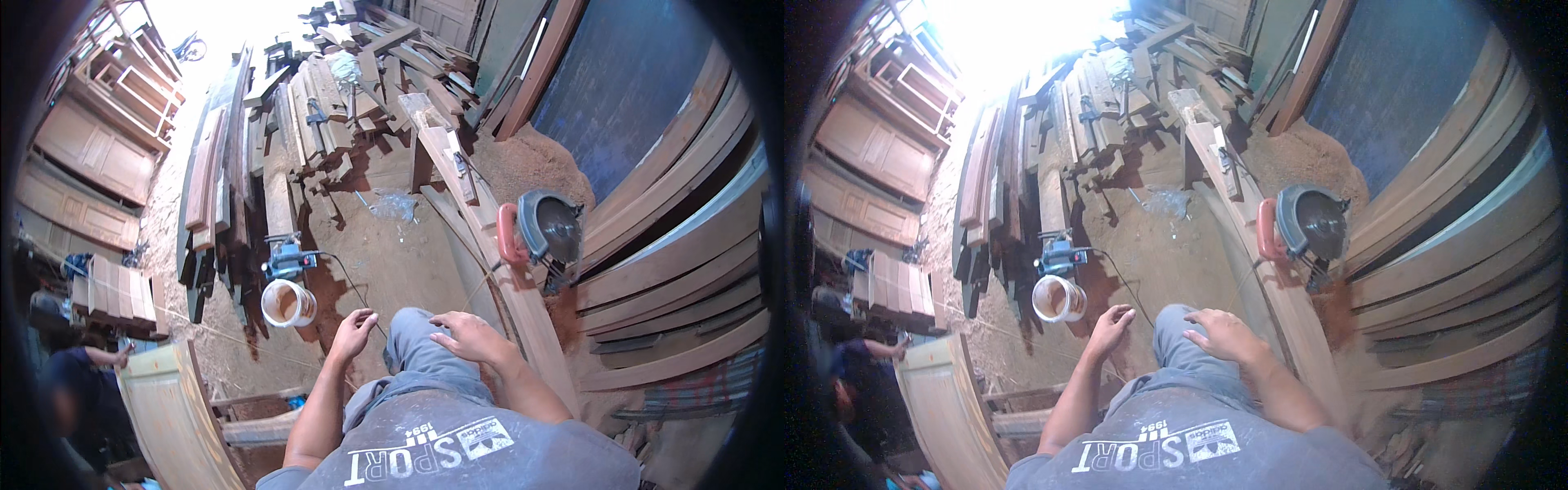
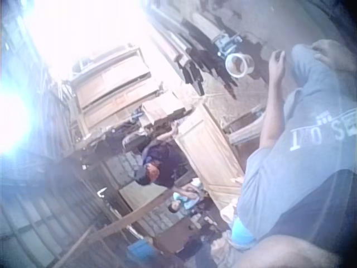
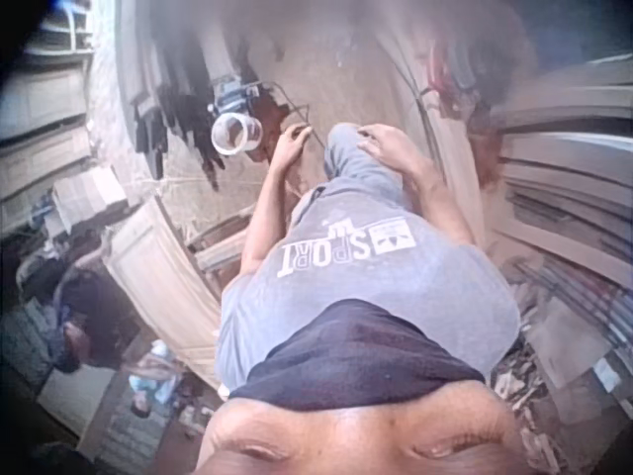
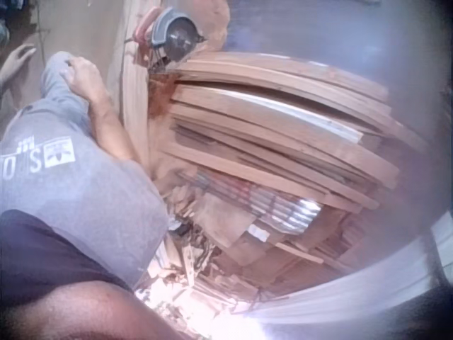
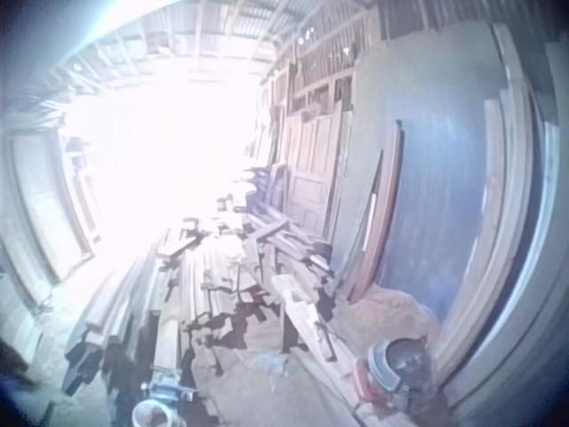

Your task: The person uses a circular saw to cut a long wooden plank in a workshop. They position the saw, make a cut, and then use a metal square to measure and mark the wood for subsequent cuts.

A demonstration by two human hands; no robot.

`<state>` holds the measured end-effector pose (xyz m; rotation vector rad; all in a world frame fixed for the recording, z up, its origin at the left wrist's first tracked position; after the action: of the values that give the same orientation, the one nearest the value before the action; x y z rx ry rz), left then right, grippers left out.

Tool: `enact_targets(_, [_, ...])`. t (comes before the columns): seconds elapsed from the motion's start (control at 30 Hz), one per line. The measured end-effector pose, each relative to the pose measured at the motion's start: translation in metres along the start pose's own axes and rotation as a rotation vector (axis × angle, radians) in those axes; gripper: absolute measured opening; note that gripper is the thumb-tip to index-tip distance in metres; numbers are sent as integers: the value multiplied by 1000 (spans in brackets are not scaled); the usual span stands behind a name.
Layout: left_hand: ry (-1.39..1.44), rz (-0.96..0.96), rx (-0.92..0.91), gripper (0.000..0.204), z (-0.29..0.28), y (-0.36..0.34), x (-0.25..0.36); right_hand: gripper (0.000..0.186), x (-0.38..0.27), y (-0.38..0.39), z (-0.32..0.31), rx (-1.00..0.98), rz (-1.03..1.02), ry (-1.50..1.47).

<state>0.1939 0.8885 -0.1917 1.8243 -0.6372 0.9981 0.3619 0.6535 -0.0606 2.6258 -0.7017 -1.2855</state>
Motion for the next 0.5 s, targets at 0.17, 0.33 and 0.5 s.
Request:
enact_targets(0.17, [3,34,-79,52,-34,-123,40,48,17,-87,-26,-44,36,51])
enact_targets(0.33, [-7,-11,-91,50,-64,-257,64,46,38,-188,-69,49,12,-81])
enact_targets(0.5, [-96,-15,-105,47,-101,-399,106,44,45,-267,-134,194,60,-189])
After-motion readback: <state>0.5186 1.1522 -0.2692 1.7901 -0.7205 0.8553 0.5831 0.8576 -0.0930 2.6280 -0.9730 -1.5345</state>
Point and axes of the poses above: each hand's wrist, its own y-axis away from the middle knuckle, its own z-axis out of the palm, x = y × z, the point moved 4 cm from there along -y, towards the middle knuckle, and after that the axes turned 4 degrees about -x, right-handed, at the moved point
